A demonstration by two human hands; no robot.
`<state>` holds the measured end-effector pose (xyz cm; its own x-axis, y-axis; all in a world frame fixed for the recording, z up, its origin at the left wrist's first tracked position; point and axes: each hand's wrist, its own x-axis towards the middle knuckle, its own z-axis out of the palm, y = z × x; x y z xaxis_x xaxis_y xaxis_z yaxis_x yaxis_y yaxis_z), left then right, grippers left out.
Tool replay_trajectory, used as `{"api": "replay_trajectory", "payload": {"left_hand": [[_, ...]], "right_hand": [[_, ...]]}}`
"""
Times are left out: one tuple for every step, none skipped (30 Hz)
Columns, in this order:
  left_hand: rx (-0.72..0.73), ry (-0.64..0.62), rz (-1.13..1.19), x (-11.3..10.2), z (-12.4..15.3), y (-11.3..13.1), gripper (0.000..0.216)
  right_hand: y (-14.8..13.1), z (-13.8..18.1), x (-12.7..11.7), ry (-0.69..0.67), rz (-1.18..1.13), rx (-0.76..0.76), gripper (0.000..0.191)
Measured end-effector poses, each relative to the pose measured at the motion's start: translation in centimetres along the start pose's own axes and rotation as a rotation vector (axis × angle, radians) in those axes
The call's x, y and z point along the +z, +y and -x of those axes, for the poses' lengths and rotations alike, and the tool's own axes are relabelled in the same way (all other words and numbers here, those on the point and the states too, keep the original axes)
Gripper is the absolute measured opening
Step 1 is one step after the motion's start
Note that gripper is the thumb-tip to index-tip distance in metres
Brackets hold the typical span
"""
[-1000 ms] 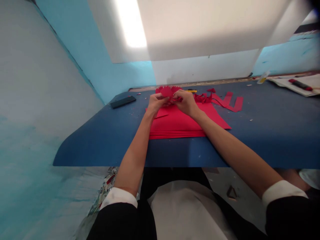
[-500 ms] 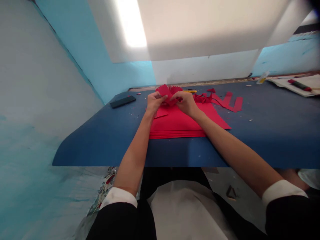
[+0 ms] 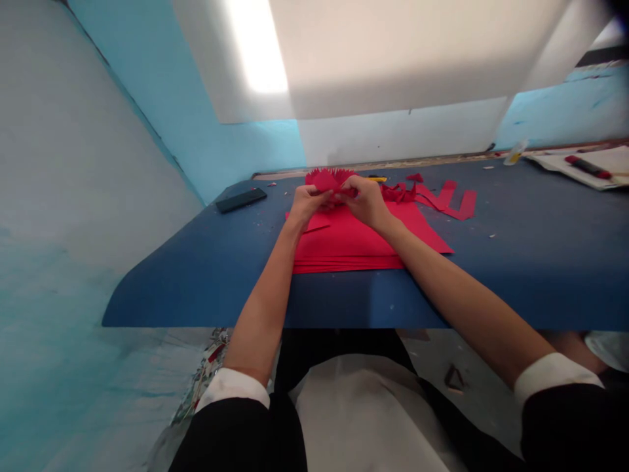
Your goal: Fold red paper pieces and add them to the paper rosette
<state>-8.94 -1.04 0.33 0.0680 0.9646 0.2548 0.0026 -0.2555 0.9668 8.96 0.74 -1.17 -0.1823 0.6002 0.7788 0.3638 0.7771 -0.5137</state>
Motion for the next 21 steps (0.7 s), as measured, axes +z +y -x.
{"api": "replay_trajectory", "payload": {"left_hand": [[-0.008,-0.007,-0.009,0.0,0.0,0.1,0.032],[-0.012,-0.012,-0.013,0.1,0.1,0.2,0.032],[-0.011,-0.015,-0.012,0.1,0.1,0.2,0.031],[-0.006,-0.016,-0.008,0.0,0.1,0.2,0.030],[-0.001,-0.017,-0.001,0.0,0.1,0.2,0.029],[0.004,-0.015,0.007,0.0,0.1,0.1,0.029],[0.007,-0.013,0.016,-0.1,0.0,0.1,0.029],[0.008,-0.008,0.027,-0.1,0.0,0.0,0.029],[0.008,0.001,0.040,-0.1,-0.1,-0.1,0.029],[0.006,0.012,0.055,-0.1,-0.1,-0.1,0.028],[0.005,0.025,0.072,-0.2,-0.1,-0.1,0.026],[0.004,0.040,0.089,-0.2,-0.1,-0.1,0.024],[0.002,0.053,0.105,-0.2,-0.1,0.0,0.021],[-0.002,0.066,0.118,-0.1,-0.1,0.0,0.018],[-0.007,0.074,0.126,-0.1,0.0,0.1,0.016],[-0.014,0.076,0.129,-0.1,0.0,0.2,0.015],[-0.021,0.074,0.125,0.0,0.1,0.3,0.014],[-0.027,0.067,0.118,0.0,0.2,0.3,0.015],[-0.028,0.058,0.108,0.0,0.2,0.4,0.015],[-0.026,0.052,0.098,0.0,0.3,0.4,0.016],[-0.021,0.047,0.089,0.1,0.3,0.5,0.016]], "right_hand": [[0.0,0.0,-0.1,0.004,0.007,0.007,0.028],[0.1,0.0,-0.1,0.005,0.013,0.013,0.028],[0.1,0.0,-0.1,0.006,0.019,0.018,0.027],[0.0,0.0,-0.2,0.006,0.022,0.021,0.026],[0.0,0.0,-0.2,0.004,0.020,0.020,0.024],[-0.1,0.1,-0.2,-0.002,0.010,0.015,0.021],[-0.3,0.1,-0.2,-0.015,-0.008,0.006,0.016],[-0.5,0.2,-0.2,-0.035,-0.032,-0.007,0.011],[-0.6,0.2,-0.2,-0.058,-0.057,-0.017,0.007],[-0.8,0.3,-0.2,-0.085,-0.080,-0.022,0.006],[-1.0,0.3,-0.2,-0.113,-0.098,-0.018,0.009],[-1.1,0.4,-0.2,-0.136,-0.110,-0.006,0.011],[-1.2,0.4,-0.2,-0.153,-0.117,0.010,0.013],[-1.2,0.4,-0.2,-0.160,-0.123,0.028,0.014],[-1.2,0.4,-0.2,-0.160,-0.127,0.041,0.014],[-1.1,0.4,-0.2,-0.150,-0.130,0.050,0.015],[-1.1,0.3,-0.2,-0.136,-0.133,0.054,0.015],[-1.0,0.3,-0.2,-0.125,-0.137,0.056,0.015],[-1.0,0.3,-0.2,-0.118,-0.142,0.055,0.016],[-0.9,0.3,-0.2,-0.116,-0.146,0.052,0.016],[-0.9,0.3,-0.2,-0.116,-0.147,0.048,0.017]]}}
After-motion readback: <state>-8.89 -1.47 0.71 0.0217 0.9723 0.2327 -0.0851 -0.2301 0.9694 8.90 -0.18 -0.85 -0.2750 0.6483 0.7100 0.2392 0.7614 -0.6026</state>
